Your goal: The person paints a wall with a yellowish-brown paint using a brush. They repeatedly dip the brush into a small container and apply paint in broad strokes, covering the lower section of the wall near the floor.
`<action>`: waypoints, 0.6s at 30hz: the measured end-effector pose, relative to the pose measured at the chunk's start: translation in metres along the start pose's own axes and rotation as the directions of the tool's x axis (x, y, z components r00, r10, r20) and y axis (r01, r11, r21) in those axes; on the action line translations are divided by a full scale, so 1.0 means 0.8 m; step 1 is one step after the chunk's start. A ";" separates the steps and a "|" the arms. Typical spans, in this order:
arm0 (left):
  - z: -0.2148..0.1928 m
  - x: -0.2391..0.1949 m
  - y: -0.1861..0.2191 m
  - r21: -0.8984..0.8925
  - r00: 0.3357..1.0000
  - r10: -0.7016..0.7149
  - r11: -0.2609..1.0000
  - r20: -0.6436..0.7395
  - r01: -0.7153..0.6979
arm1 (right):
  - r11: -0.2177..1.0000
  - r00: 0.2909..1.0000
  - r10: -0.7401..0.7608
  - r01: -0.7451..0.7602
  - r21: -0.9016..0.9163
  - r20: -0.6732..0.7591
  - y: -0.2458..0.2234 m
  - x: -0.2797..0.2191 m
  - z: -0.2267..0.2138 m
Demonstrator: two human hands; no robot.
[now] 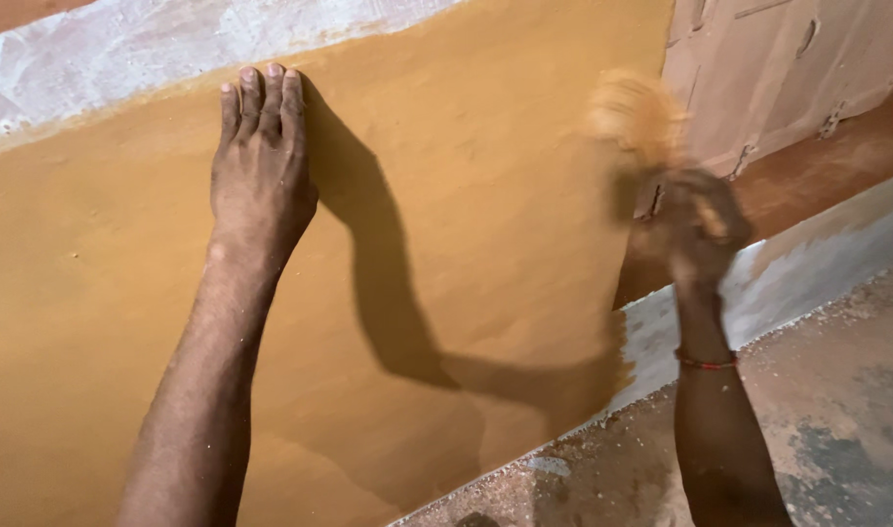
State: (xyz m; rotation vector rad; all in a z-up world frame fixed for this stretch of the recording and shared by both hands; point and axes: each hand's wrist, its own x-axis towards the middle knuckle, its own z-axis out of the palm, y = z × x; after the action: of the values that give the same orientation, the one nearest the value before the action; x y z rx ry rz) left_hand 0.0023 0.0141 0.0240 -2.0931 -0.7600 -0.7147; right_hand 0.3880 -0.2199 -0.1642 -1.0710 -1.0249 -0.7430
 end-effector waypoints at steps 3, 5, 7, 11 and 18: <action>0.000 0.001 0.002 0.042 1.000 0.015 0.999 -0.017 -0.015 | 0.996 0.995 0.057 -0.062 -0.059 -0.083 0.017 0.015 -0.018; -0.002 0.000 0.002 -0.013 1.000 0.008 1.000 -0.008 -0.009 | 0.996 0.994 0.087 -0.086 0.018 -0.069 0.015 0.030 -0.013; -0.002 0.001 0.003 -0.037 1.000 0.006 0.999 0.002 -0.006 | 1.000 1.000 -0.028 0.028 -0.002 0.010 0.000 0.042 0.009; 0.000 0.002 0.002 0.051 1.000 0.010 0.999 0.003 -0.010 | 0.984 0.966 -0.155 0.169 -0.054 0.205 -0.074 0.008 0.055; 0.001 0.000 0.002 0.016 1.000 0.004 1.000 0.009 -0.004 | 0.881 0.833 -0.179 -0.101 0.463 0.523 -0.168 -0.094 0.090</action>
State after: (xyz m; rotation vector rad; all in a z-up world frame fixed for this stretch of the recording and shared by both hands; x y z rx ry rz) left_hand 0.0036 0.0143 0.0231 -2.0837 -0.7642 -0.6957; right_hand 0.2205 -0.1952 -0.1789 -0.8382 -1.6368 -0.1670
